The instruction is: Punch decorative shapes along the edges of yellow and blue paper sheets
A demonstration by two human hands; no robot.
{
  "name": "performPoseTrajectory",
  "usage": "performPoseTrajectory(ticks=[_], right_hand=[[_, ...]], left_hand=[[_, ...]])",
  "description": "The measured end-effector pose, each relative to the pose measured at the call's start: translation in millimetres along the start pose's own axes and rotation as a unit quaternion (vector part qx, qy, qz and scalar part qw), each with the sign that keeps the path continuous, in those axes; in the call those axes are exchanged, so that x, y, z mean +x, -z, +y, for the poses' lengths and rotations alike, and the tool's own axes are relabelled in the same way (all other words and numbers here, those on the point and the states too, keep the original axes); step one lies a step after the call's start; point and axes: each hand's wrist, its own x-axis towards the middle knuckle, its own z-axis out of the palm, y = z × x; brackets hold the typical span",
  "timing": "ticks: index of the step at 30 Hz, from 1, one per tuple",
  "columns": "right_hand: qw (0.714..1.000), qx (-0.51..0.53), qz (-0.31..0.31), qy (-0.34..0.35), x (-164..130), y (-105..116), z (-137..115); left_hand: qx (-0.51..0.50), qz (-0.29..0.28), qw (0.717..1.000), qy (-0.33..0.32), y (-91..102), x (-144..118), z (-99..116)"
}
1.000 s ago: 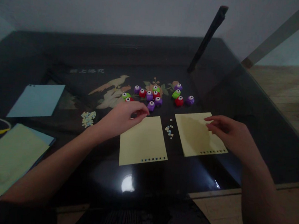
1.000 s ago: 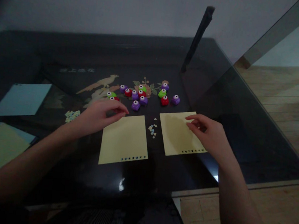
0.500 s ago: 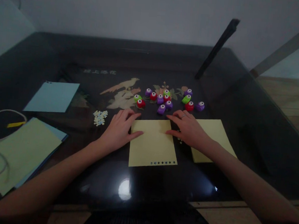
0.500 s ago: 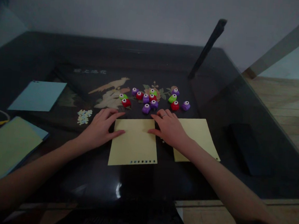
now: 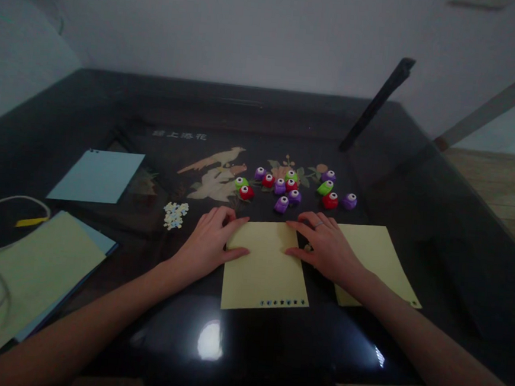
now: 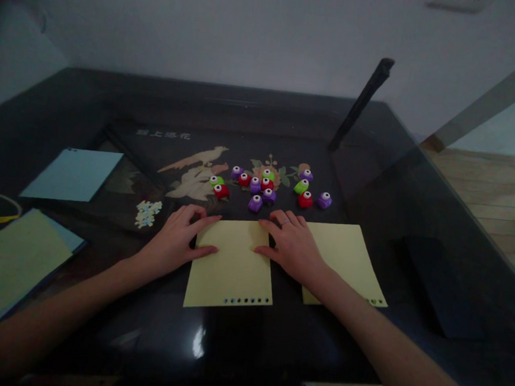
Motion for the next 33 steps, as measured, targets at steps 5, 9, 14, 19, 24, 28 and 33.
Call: performPoseTrajectory(ticks=[5,9,14,19,24,28,33], right_hand=[[0.999,0.038,-0.002,-0.007,1.7,-2.0,1.6],[0.999,0.051,-0.013,-0.004,3.9,-2.9,2.9],[0.998,0.067,-0.006,-0.007,4.0,-3.6,3.2],[0.997,0.074,-0.011,-0.014,4.7,-3.2,2.8],[0.994,0.108,-0.001,-0.02,6.5,-1.1,1.9],[0.986,0.159,0.025,-0.037,7.4,-0.1,0.8],[0.944,0.312,0.003,-0.106,6.6,10.6,-1.8]], left_hand=[[-0.013,0.014,1.0,0.0,-2.2,-0.6,-1.6],[-0.012,0.02,1.0,0.0,-1.9,-1.2,-0.2],[0.007,0.023,1.0,-0.003,0.7,-1.2,3.1],[-0.01,0.054,0.998,-0.017,1.1,-1.0,2.3],[-0.091,0.077,0.993,-0.019,-2.6,0.5,-1.5],[-0.188,0.081,0.979,0.022,-0.3,1.3,-1.8],[-0.32,0.061,0.936,0.133,10.3,4.3,0.2]])
